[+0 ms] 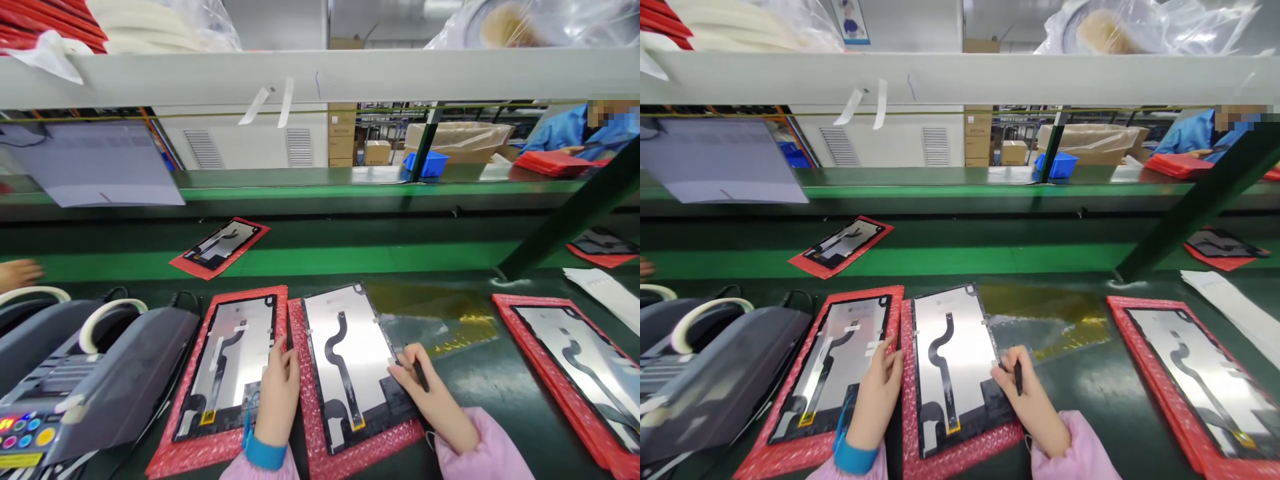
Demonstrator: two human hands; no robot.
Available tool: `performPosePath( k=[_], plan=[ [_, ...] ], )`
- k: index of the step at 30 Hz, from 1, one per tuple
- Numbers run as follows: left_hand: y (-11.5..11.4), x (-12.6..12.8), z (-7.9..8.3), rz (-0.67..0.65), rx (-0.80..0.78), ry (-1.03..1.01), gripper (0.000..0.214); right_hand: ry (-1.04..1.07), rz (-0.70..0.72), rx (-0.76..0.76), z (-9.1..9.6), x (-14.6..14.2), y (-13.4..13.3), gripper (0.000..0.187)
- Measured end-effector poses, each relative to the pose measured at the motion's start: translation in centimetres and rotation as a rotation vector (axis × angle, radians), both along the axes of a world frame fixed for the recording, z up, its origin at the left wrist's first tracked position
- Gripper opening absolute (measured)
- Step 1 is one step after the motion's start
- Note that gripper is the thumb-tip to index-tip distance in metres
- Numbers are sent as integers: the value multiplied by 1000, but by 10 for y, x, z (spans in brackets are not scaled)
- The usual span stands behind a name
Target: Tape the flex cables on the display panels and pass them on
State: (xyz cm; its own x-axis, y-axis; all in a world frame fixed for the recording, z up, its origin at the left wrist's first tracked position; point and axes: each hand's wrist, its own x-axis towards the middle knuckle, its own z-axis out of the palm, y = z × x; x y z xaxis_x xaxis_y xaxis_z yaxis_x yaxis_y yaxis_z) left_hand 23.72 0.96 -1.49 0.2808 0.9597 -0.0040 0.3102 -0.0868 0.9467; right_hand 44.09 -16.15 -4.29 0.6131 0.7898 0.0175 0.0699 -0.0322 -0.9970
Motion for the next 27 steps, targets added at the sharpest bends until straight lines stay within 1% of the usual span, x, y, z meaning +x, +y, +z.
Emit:
performPosePath(
  k=[2,3,4,5,7,9,11,12,14,16,18,20,24,27],
  plan=[
    [-4,-4,0,22,46,27,43,-120,26,-60,-3,-6,-1,41],
    [-7,-8,0,28,77,46,44,-198,16,-89,-4,-7,-3,39],
    [-11,-12,0,16,131,78,45,-280,-22,-108,-3,-5,-8,38],
    [-16,-16,0,-19,214,122,44,-350,-79,-119,-1,0,-14,36],
    [-27,-25,-1,-161,453,223,39,-399,-206,-104,4,18,-28,33],
    [-39,-30,-5,-360,695,318,39,-315,-300,-82,9,43,-41,41],
    [-51,-31,-12,-541,854,383,44,-179,-340,-72,9,67,-50,52],
    [-57,-31,-17,-617,921,416,48,-120,-351,-66,8,76,-53,54],
    [-66,-27,-28,-716,1050,476,53,-42,-343,-68,2,87,-56,55],
    [-72,-24,-38,-733,1154,526,59,-47,-315,-94,-4,89,-58,51],
    [-75,-23,-46,-713,1202,563,64,-108,-291,-147,-8,86,-60,45],
    [-77,-23,-48,-708,1205,585,66,-154,-285,-188,-8,83,-62,42],
    [-77,-24,-45,-741,1200,651,69,-156,-292,-220,-2,82,-63,42],
    [-78,-24,-42,-754,1197,661,72,-126,-295,-259,3,84,-60,46]
  ],
)
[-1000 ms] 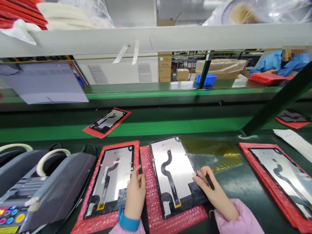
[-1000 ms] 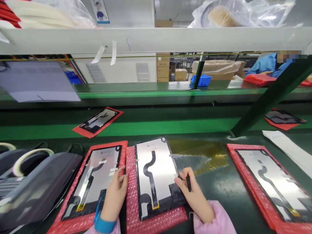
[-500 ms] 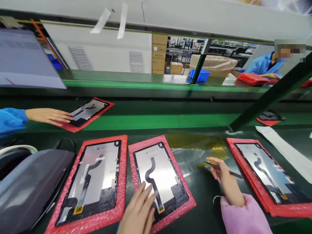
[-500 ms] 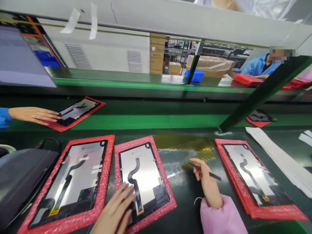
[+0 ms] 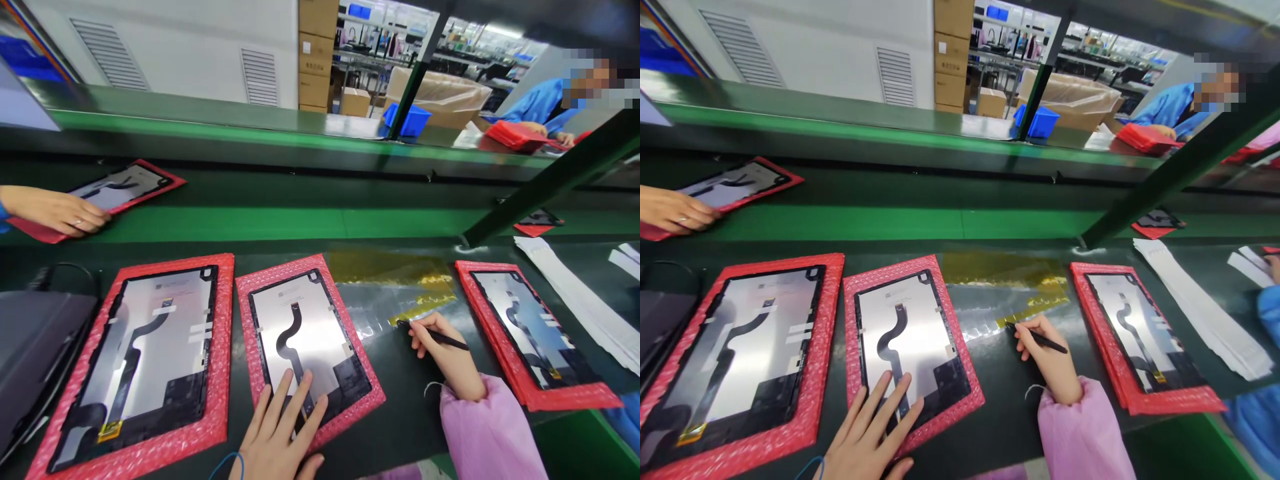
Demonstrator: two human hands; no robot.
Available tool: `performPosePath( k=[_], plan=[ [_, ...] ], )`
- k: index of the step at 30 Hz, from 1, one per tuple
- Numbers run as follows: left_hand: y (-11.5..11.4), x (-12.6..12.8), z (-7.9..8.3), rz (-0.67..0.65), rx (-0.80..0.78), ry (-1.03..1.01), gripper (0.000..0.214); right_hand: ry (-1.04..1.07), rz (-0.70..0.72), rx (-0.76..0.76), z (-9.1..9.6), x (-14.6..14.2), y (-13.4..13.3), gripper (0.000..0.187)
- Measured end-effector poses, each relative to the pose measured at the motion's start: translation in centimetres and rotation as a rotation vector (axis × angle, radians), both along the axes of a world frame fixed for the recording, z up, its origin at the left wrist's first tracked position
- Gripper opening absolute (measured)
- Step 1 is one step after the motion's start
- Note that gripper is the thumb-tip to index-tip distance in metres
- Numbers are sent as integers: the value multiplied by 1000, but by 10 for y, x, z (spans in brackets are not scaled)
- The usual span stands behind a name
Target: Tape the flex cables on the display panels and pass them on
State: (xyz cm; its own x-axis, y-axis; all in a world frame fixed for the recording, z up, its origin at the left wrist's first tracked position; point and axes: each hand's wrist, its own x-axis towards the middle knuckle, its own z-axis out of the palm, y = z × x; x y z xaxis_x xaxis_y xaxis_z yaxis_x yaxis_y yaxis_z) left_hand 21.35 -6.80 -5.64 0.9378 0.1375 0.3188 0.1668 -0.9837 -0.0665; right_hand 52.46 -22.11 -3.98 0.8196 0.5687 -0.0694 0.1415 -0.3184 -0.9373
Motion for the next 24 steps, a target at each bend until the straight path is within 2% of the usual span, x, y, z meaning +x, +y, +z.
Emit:
performPosePath(
  k=[6,11,14,17,19,21,24],
  plan=[
    [-2,0,2,-10,-84,10,67,32,-42,-10,3,3,3,50],
    [-5,0,8,18,-223,-2,69,104,-34,118,1,-5,-2,46],
    [-6,-6,16,63,-452,-34,72,223,-8,242,0,-35,-1,44],
    [-7,-14,22,122,-626,-73,72,359,124,262,-2,-84,1,40],
    [-8,-16,22,124,-642,-59,73,431,200,222,-3,-116,2,37],
    [-8,-16,19,95,-622,-34,73,458,199,181,-3,-140,4,36],
    [-10,-14,13,81,-604,-6,60,433,179,156,-1,-156,7,37]
  ],
)
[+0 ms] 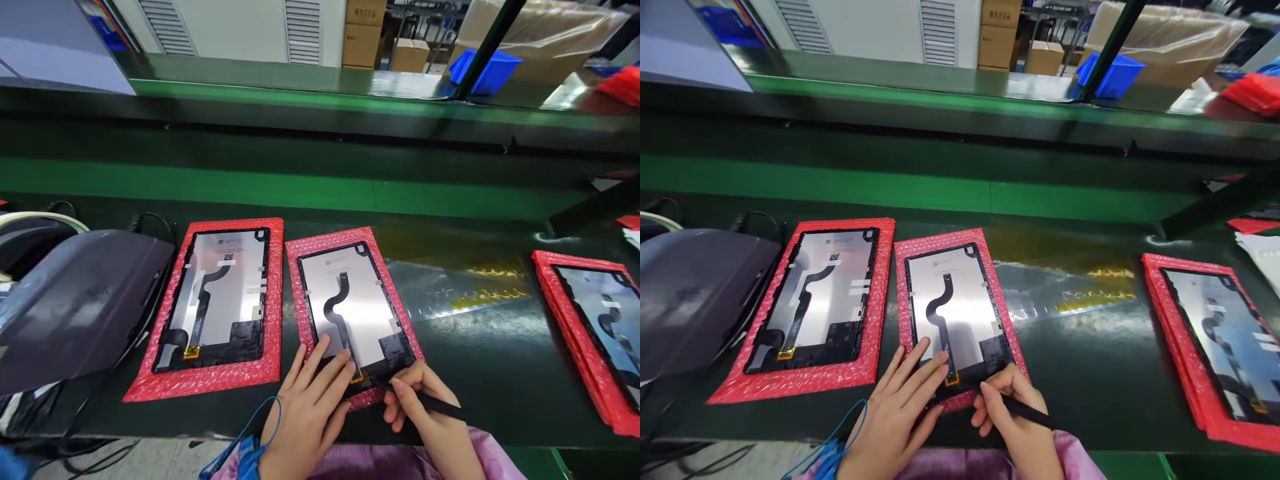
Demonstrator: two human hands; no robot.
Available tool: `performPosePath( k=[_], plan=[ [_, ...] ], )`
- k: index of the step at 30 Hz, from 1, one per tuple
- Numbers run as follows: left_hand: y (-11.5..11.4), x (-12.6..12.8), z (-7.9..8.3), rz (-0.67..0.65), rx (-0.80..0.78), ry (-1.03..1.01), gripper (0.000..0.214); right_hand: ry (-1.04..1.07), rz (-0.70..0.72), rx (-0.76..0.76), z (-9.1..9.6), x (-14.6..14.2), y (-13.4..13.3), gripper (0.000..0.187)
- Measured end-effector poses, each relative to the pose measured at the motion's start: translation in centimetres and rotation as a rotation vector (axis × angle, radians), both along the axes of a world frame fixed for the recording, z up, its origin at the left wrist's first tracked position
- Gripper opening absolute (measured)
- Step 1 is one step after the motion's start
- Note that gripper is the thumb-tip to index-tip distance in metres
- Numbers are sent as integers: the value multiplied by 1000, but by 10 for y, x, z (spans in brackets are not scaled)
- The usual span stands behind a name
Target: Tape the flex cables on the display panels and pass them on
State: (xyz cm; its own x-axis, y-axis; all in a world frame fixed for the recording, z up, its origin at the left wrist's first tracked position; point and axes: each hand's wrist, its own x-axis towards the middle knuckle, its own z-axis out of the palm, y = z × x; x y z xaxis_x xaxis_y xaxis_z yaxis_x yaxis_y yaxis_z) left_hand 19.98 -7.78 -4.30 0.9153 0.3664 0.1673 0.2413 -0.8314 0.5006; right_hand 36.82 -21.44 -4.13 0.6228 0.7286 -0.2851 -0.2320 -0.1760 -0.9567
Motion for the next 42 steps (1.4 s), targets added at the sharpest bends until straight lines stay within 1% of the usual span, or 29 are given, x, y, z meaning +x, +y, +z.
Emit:
performPosePath(
  k=[3,7,9,13,16,22,27,35,42],
  plan=[
    [-1,2,-1,18,-39,9,46,-38,17,-5,3,-2,4,38],
    [-2,3,2,35,-119,-10,40,-68,21,-12,7,-4,9,38],
    [-2,3,3,32,-78,-20,35,-69,19,-16,8,-7,10,38],
    [-2,6,7,35,53,-50,27,-73,12,-34,7,-9,9,38],
    [-2,7,9,40,84,-80,26,-78,7,-42,6,-9,8,36],
    [-1,8,9,45,88,-90,22,-83,16,-34,6,-7,8,34],
    [-1,7,8,17,136,-55,26,-88,21,-24,6,-8,7,33],
    [-2,6,4,14,129,-77,25,-132,26,-70,5,-8,8,34],
    [-1,6,5,26,126,-82,25,-182,27,-88,9,-8,9,33]
  ],
)
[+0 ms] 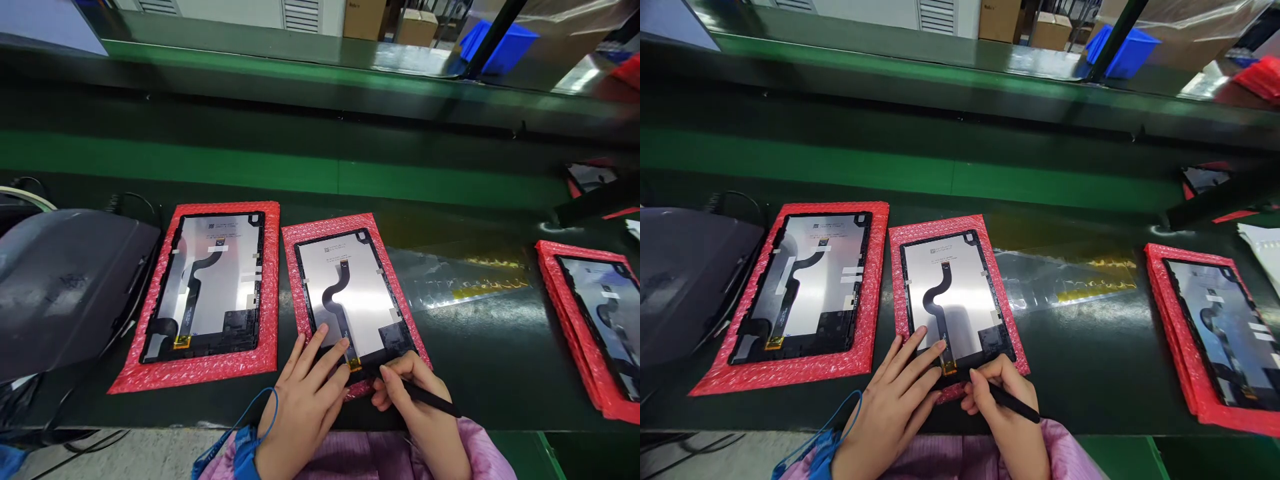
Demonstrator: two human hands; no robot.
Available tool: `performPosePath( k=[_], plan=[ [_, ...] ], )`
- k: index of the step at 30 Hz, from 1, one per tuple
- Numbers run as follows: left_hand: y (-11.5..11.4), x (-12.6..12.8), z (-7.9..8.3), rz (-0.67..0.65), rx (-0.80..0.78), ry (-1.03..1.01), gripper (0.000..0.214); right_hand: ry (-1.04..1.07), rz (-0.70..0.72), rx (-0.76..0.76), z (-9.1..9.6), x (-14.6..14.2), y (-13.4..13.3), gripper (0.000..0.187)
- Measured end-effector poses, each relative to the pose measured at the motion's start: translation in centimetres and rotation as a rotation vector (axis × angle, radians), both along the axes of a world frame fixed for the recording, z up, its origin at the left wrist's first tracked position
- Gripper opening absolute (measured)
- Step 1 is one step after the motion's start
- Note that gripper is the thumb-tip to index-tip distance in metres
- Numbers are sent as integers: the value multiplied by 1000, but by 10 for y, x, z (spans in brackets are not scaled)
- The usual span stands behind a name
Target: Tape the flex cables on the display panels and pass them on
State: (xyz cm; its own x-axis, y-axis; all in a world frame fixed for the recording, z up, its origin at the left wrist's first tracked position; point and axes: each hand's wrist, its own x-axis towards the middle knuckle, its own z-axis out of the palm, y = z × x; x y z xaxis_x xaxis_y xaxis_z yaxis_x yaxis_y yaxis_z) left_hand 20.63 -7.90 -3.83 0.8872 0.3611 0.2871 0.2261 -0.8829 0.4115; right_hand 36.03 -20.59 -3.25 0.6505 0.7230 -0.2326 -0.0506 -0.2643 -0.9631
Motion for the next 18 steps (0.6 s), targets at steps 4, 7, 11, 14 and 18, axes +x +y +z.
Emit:
performPosePath(
  k=[4,7,11,14,18],
  plan=[
    [0,0,0,1,-7,5,24,-17,5,0,0,0,0,32],
    [0,-1,0,-11,15,29,29,-23,10,-8,0,0,-1,31],
    [1,-3,-2,-22,61,45,41,-45,13,-24,-1,-1,-2,31],
    [3,-5,-3,-31,84,46,44,-64,-34,4,-2,-2,-4,32],
    [-1,0,-4,-19,41,92,52,-32,-79,124,0,0,-4,25]
  ],
)
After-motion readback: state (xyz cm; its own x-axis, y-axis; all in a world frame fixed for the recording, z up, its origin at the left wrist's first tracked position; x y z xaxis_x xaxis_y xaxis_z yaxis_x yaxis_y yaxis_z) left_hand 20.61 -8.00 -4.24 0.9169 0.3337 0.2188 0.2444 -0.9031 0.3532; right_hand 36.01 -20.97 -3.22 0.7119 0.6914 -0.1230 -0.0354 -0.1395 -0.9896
